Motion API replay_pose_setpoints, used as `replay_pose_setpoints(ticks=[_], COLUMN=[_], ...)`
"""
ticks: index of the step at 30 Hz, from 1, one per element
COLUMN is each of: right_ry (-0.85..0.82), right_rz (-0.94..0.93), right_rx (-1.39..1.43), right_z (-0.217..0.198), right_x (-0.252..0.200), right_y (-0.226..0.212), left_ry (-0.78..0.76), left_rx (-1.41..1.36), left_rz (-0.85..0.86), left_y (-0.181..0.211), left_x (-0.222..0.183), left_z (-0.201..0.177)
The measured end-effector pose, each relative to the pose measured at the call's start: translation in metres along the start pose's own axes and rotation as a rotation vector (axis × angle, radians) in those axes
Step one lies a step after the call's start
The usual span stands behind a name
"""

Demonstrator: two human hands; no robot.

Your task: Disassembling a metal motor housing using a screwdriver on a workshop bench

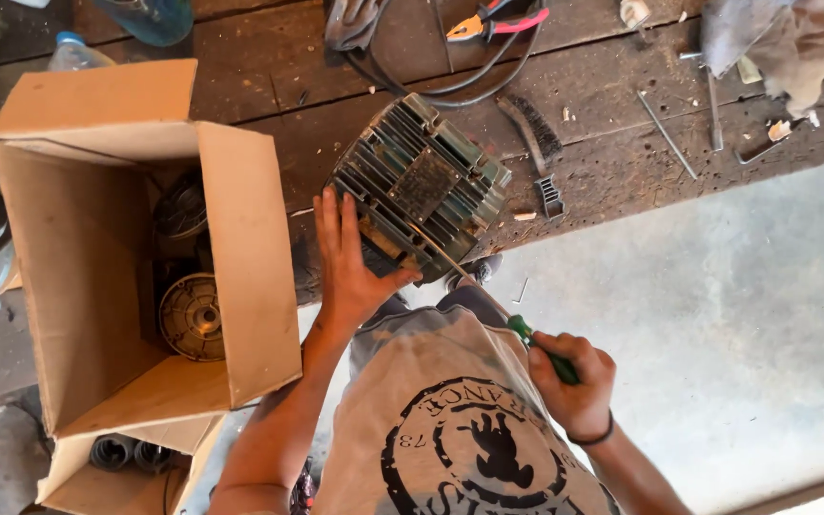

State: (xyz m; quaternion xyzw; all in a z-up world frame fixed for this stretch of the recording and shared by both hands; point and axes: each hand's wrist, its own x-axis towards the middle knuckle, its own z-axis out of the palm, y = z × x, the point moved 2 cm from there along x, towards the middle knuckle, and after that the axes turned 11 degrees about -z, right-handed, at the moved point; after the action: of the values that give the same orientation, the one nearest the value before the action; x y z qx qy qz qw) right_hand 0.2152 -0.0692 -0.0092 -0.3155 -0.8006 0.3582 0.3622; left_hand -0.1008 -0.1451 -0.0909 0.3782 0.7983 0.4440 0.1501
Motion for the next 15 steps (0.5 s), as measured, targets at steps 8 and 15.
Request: replay_pose_setpoints(ticks=[8,15], right_ry=[-0.066,-0.003], right_rz=[-0.528,-0.122], right_rx=[-0.174,0.05], right_z=[0.018,0.058], right_x=[-0.024,-0.03], right_y=[0.067,0.057], left_ry=[0.029,0.08], left_rx=[0.019,0.006], left_rz=[0.037,0.041], left_y=[0.005,0.005], left_x=[-0.003,0.003], left_z=[-0.006,-0.001])
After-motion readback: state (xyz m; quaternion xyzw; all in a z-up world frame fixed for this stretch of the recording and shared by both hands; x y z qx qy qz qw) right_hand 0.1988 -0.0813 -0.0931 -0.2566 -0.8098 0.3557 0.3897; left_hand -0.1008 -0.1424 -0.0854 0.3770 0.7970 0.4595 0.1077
